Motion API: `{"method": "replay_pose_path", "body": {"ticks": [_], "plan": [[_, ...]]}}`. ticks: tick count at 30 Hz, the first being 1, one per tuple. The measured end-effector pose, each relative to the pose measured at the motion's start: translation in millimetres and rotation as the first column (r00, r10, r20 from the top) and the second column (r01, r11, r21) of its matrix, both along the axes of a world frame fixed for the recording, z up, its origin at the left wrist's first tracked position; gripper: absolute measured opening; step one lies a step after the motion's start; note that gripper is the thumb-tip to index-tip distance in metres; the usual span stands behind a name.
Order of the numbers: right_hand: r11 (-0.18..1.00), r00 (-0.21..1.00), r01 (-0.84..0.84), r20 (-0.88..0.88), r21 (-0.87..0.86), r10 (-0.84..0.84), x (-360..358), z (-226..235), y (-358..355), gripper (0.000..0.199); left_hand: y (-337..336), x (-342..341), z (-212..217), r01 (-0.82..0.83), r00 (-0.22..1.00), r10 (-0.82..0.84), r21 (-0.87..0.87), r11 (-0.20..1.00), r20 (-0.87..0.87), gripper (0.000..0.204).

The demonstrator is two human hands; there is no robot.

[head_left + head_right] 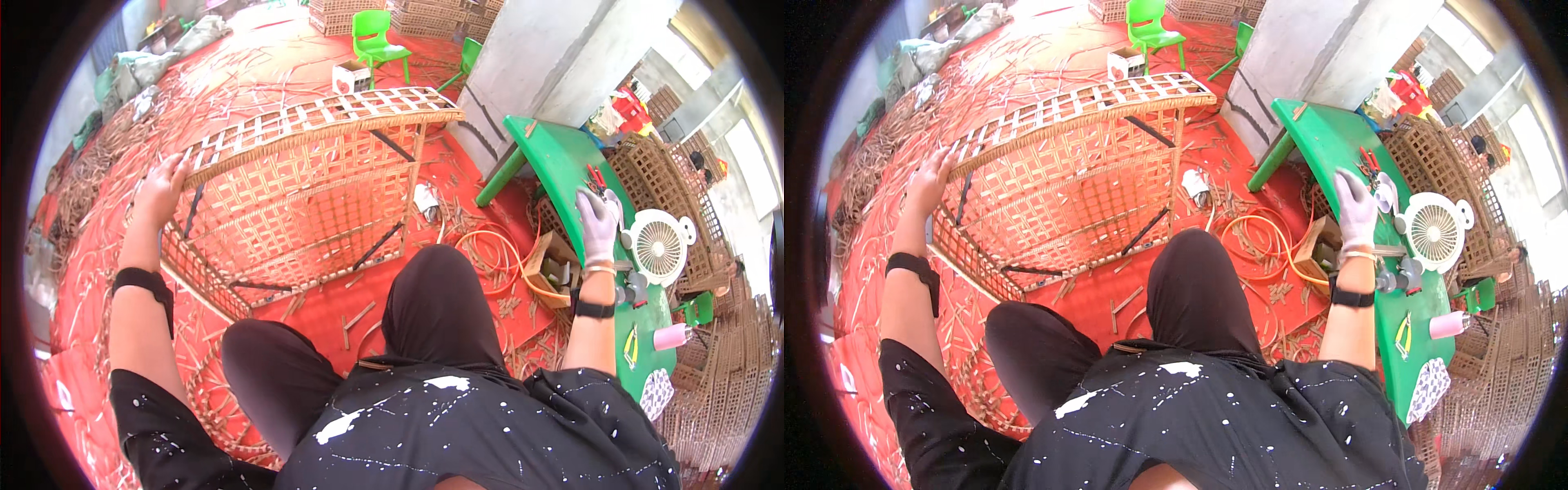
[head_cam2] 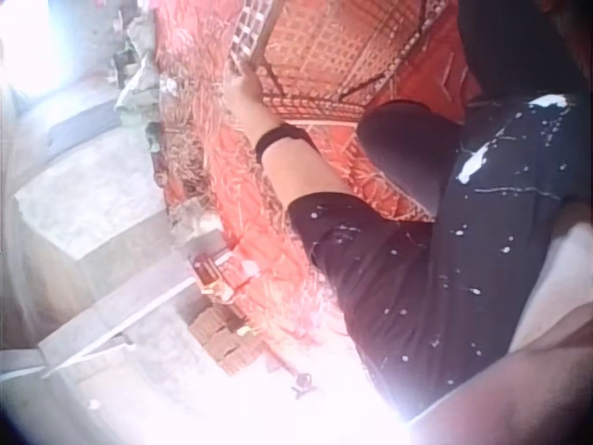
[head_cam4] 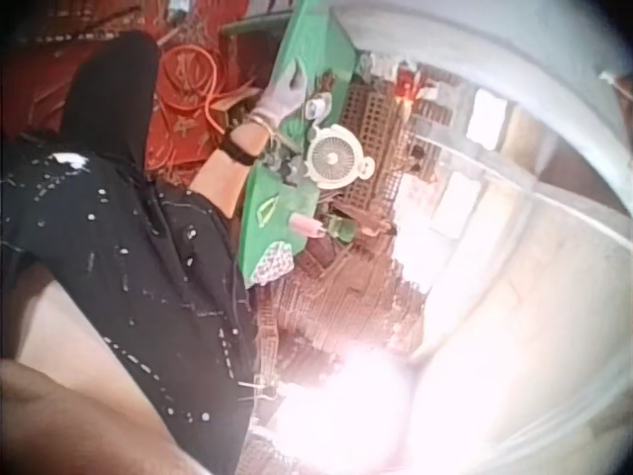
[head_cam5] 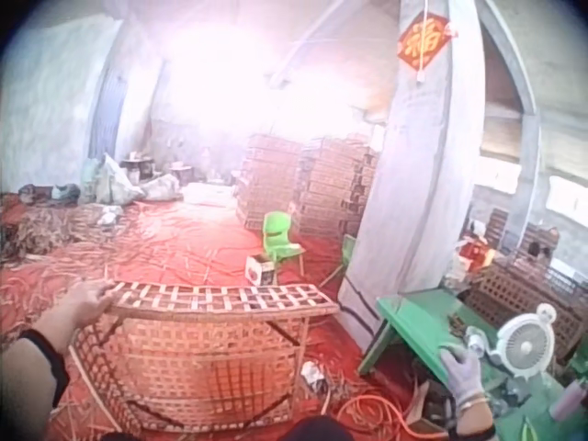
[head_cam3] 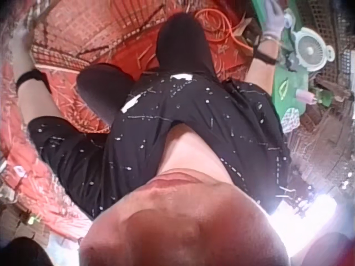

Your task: Attaching and securing bamboo strips to a furniture frame using clippers and a pneumatic stapler.

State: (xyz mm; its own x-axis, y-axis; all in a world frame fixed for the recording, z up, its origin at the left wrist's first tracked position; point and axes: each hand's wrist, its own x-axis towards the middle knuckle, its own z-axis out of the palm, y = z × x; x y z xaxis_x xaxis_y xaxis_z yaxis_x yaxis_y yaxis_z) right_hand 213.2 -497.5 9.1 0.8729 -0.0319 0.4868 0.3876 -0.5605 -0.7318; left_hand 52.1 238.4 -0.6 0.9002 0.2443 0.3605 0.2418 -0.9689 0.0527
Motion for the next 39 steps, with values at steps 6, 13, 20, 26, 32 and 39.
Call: {"method": "replay_pose_path", "body": {"ticks": [6,13,20,26,32,39], "plan": [[0.913,0.952,-0.023,-0.271,0.407,0.145,-19.7,-27.4,28.9,0.028,30.7,-10.1,-8.9,0.169,0.978,-0.112,0.358,0.918,-0.174,0.037],[0.840,0.820,-0.283,-0.337,0.463,0.463,-16.4,-35.4,132.5,0.027,25.9,-24.4,-12.3,0.270,0.963,-0.246,0.490,0.829,-0.114,0.043],[0.698,0.559,-0.195,-0.507,0.689,0.656,-28.4,-28.7,195.4,0.061,-8.8,-72.1,0.9,0.268,0.963,-0.230,0.523,0.809,-0.139,0.046],[0.482,0.509,-0.049,-0.394,0.875,0.765,-39.3,-21.5,217.6,0.062,-94.4,-110.4,28.8,0.093,0.996,-0.093,0.110,0.990,-0.005,0.072],[0.431,0.553,-0.017,-0.351,0.902,0.756,-40.0,-15.0,225.6,0.046,-118.1,-130.4,7.5,-0.020,0.998,0.008,0.193,0.981,0.060,0.077],[0.484,0.666,-0.040,-0.338,0.874,0.665,-62.6,-5.6,208.4,0.046,-146.2,-148.1,13.5,0.001,0.989,-0.018,0.116,0.993,0.145,0.069]]}}
